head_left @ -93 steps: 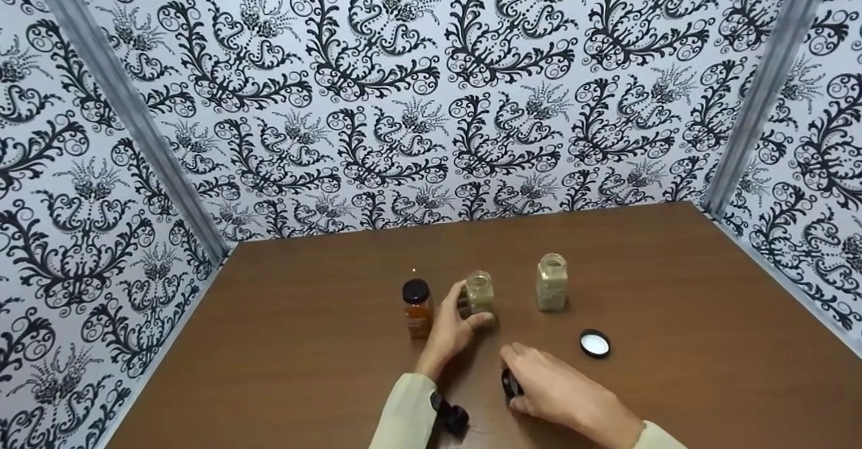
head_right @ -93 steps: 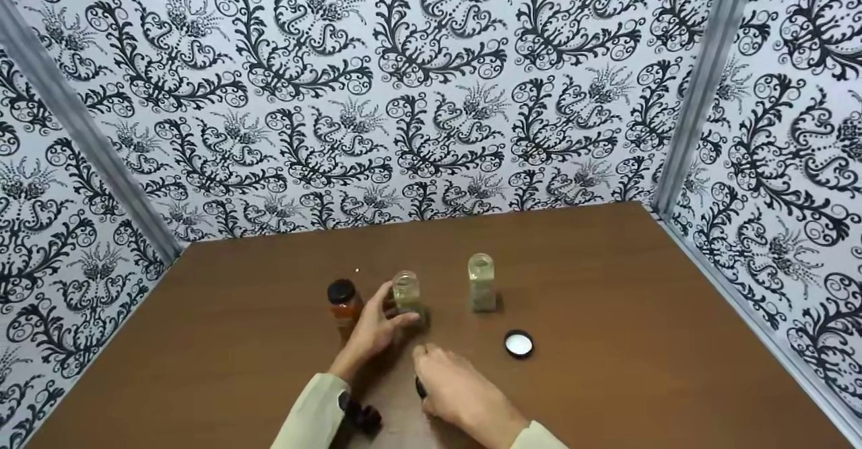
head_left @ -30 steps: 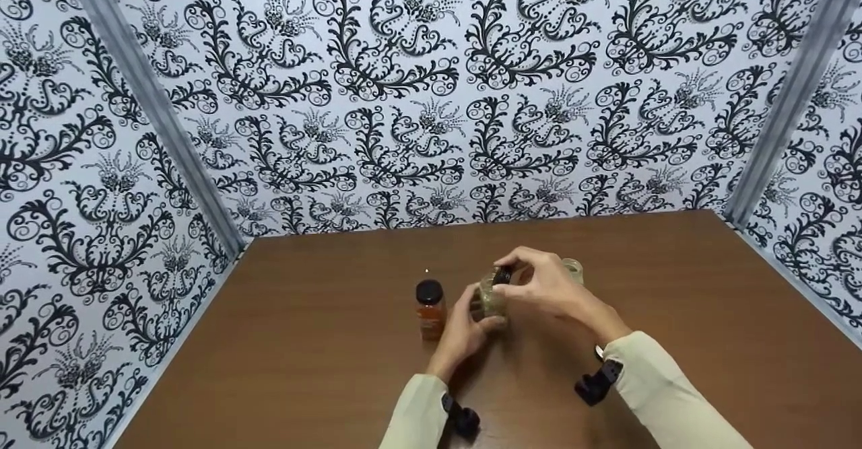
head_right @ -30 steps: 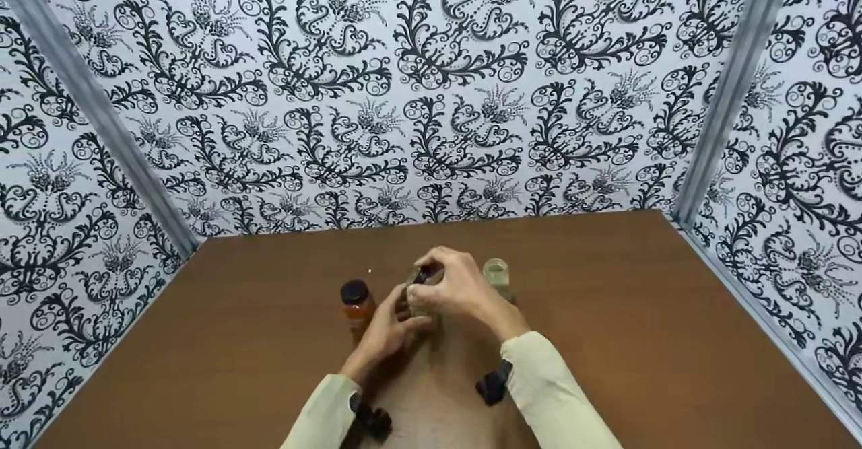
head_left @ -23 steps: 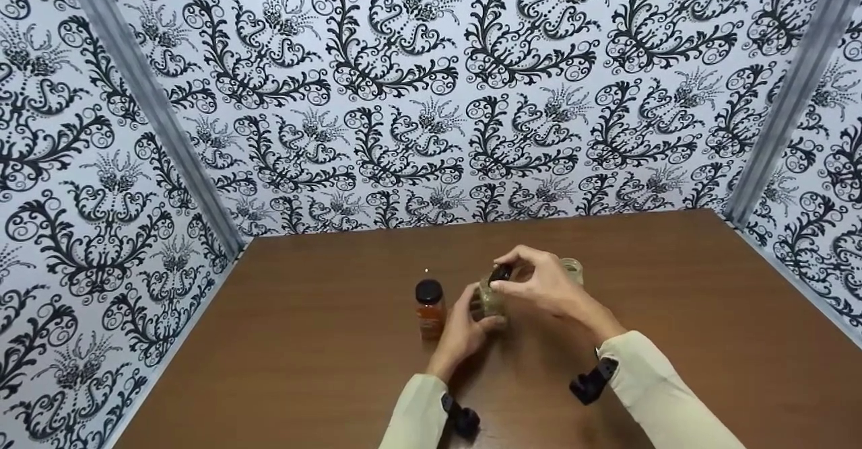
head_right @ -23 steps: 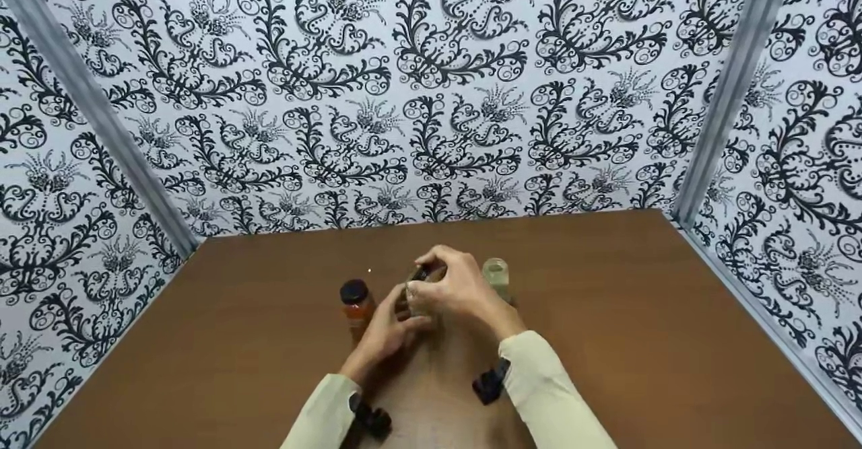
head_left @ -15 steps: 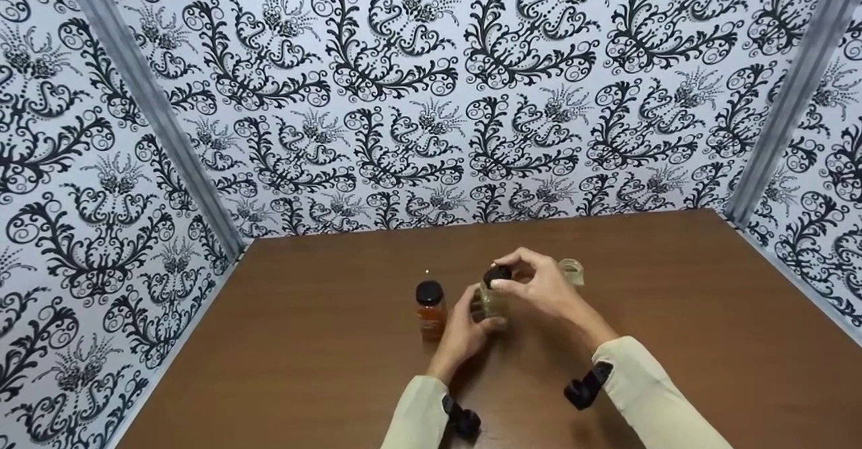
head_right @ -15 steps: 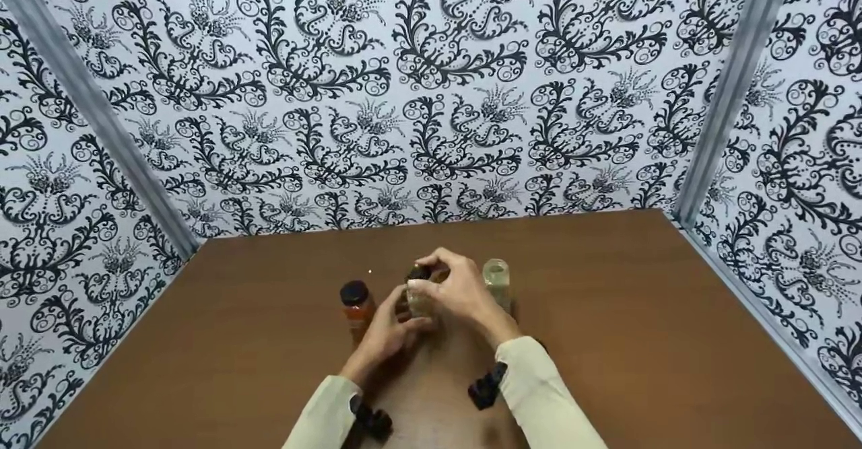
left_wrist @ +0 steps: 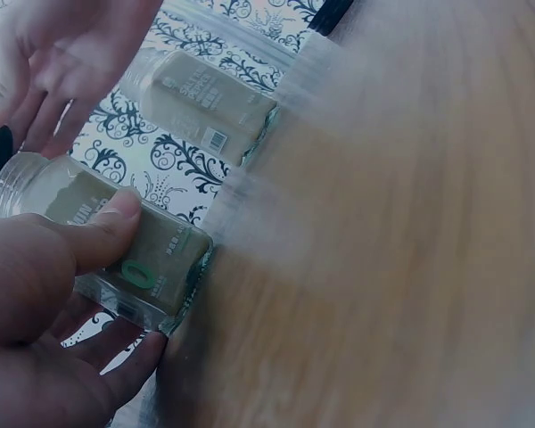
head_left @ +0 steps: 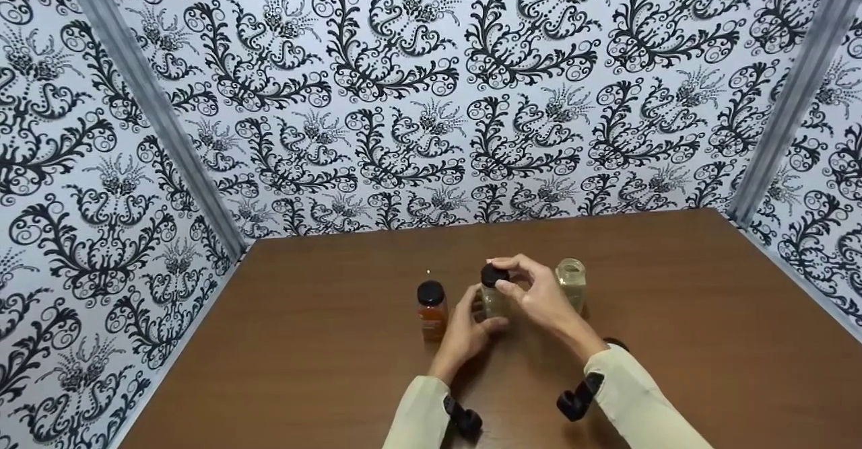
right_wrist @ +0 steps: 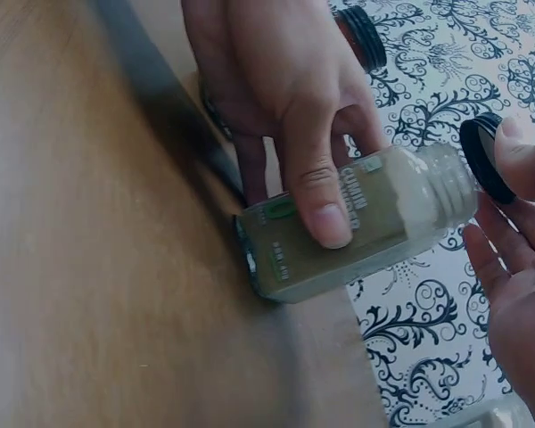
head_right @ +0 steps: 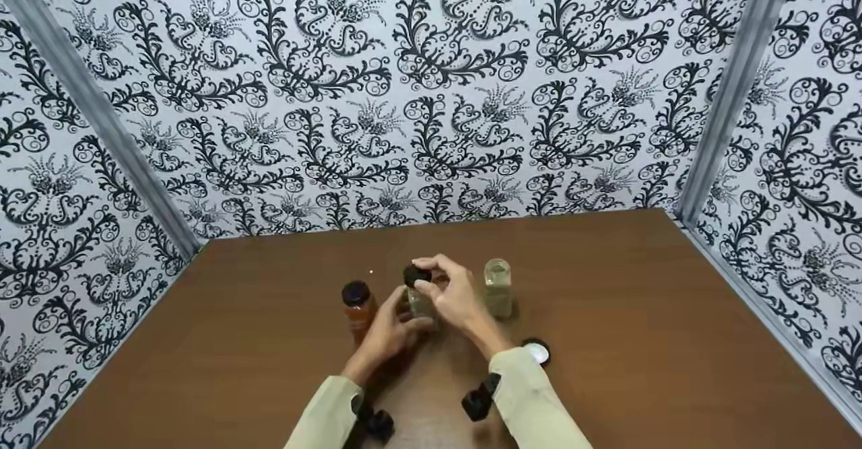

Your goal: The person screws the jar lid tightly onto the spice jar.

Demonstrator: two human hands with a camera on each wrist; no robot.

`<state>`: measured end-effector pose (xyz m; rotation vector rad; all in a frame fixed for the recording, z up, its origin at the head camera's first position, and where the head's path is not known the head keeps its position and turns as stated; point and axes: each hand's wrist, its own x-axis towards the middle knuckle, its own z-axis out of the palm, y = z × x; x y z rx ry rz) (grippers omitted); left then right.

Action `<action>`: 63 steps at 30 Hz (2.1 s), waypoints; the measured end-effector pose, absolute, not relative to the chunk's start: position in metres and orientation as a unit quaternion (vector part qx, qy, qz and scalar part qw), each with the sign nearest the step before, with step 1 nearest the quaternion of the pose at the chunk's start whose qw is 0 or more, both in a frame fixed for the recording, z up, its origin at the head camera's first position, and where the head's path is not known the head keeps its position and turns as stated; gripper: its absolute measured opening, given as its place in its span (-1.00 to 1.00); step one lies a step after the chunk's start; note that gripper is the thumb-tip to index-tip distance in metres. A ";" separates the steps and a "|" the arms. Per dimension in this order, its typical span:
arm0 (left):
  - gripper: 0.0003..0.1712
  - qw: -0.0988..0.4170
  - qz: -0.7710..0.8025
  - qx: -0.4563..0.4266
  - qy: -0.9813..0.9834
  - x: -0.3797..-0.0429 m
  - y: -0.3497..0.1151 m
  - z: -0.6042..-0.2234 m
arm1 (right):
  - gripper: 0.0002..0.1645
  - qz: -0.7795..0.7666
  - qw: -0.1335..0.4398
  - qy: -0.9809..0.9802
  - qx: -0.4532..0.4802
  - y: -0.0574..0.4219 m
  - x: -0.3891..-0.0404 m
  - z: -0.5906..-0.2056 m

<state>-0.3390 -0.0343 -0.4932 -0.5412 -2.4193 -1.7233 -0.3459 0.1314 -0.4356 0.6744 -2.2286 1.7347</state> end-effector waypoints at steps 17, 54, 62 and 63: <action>-0.35 0.071 -0.571 -0.183 -0.797 -0.339 -0.034 -0.494 | -0.66 0.606 0.129 -0.752 0.223 0.136 -0.349 -0.449; -0.33 0.074 -0.580 -0.187 -0.790 -0.341 -0.032 -0.497 | -0.68 0.625 0.131 -0.753 0.157 0.126 -0.344 -0.458; -0.35 0.076 -0.582 -0.183 -0.789 -0.340 -0.033 -0.495 | -0.66 0.623 0.159 -0.753 0.137 0.119 -0.344 -0.458; -0.35 0.076 -0.582 -0.184 -0.789 -0.339 -0.033 -0.495 | -0.66 0.620 0.163 -0.755 0.135 0.118 -0.344 -0.458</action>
